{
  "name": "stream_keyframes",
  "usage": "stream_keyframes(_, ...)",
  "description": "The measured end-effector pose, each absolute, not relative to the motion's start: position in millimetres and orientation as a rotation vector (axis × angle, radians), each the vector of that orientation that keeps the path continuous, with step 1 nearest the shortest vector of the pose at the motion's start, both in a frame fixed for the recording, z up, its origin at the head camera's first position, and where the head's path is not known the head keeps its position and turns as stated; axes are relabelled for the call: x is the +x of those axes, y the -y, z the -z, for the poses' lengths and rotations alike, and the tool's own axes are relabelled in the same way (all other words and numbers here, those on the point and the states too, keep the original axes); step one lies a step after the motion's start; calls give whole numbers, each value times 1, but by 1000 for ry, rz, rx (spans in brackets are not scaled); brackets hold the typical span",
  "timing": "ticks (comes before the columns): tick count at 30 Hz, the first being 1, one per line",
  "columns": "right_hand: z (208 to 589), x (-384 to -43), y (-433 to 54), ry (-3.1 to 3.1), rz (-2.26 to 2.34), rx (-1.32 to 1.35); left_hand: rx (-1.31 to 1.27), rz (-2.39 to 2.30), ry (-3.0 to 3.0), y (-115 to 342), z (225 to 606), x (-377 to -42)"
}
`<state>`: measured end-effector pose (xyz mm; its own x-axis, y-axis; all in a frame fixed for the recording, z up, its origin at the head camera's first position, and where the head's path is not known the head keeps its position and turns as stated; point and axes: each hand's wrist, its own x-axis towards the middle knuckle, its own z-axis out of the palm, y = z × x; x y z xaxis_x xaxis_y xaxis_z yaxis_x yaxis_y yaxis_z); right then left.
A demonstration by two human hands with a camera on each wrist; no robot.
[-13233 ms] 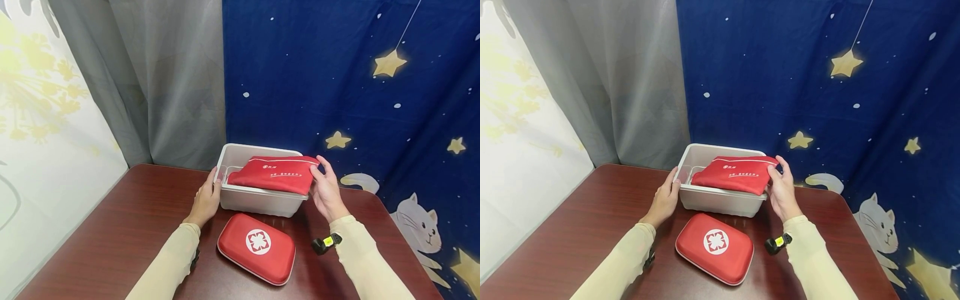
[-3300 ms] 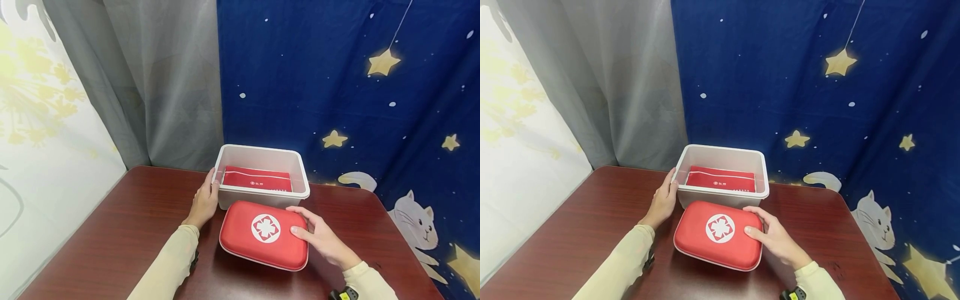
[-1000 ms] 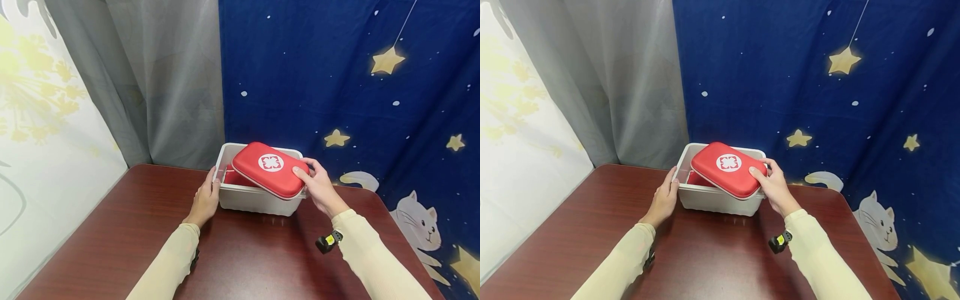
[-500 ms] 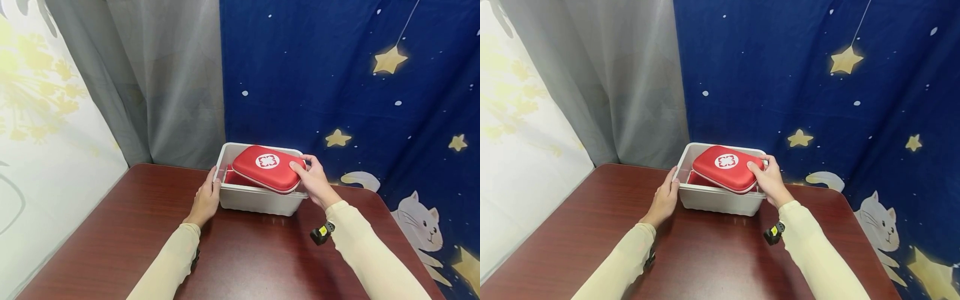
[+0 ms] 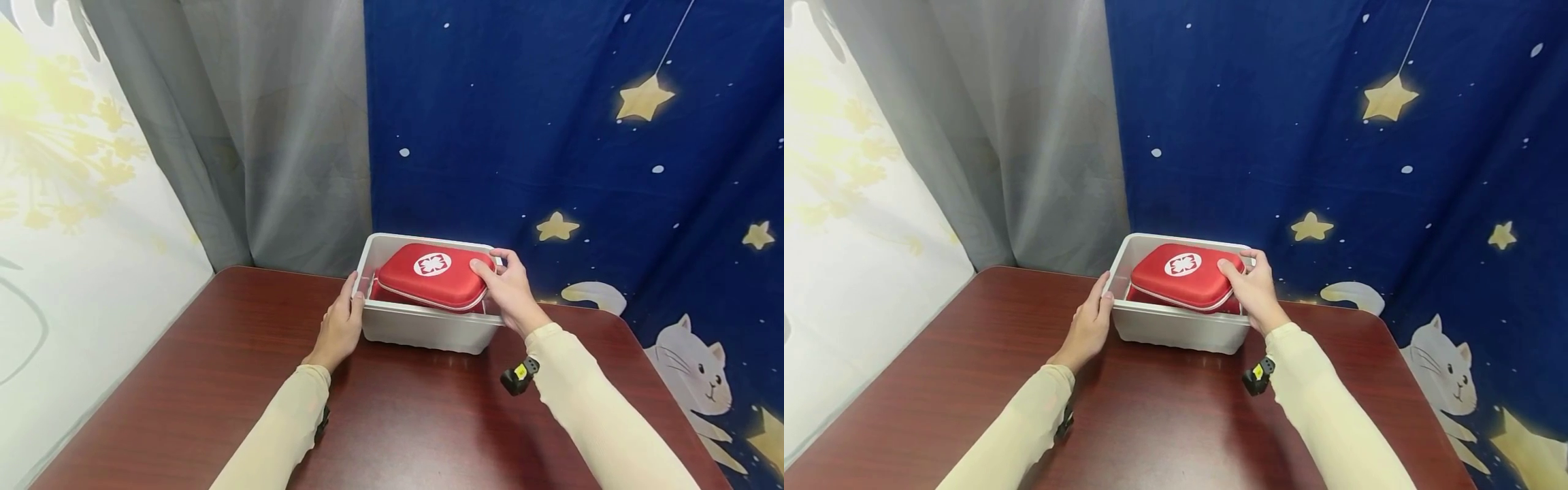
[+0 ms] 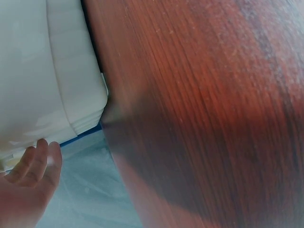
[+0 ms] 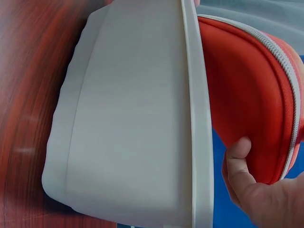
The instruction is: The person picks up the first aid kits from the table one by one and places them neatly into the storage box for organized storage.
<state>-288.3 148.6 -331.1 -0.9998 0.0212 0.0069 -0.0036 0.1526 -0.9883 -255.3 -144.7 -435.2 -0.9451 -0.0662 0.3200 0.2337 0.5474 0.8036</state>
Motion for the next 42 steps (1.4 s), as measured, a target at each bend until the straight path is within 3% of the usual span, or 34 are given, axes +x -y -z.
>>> stream_keyframes(42,337,-279,-166,2257,-1910,202,-135,1342,2482,143,435,-252)
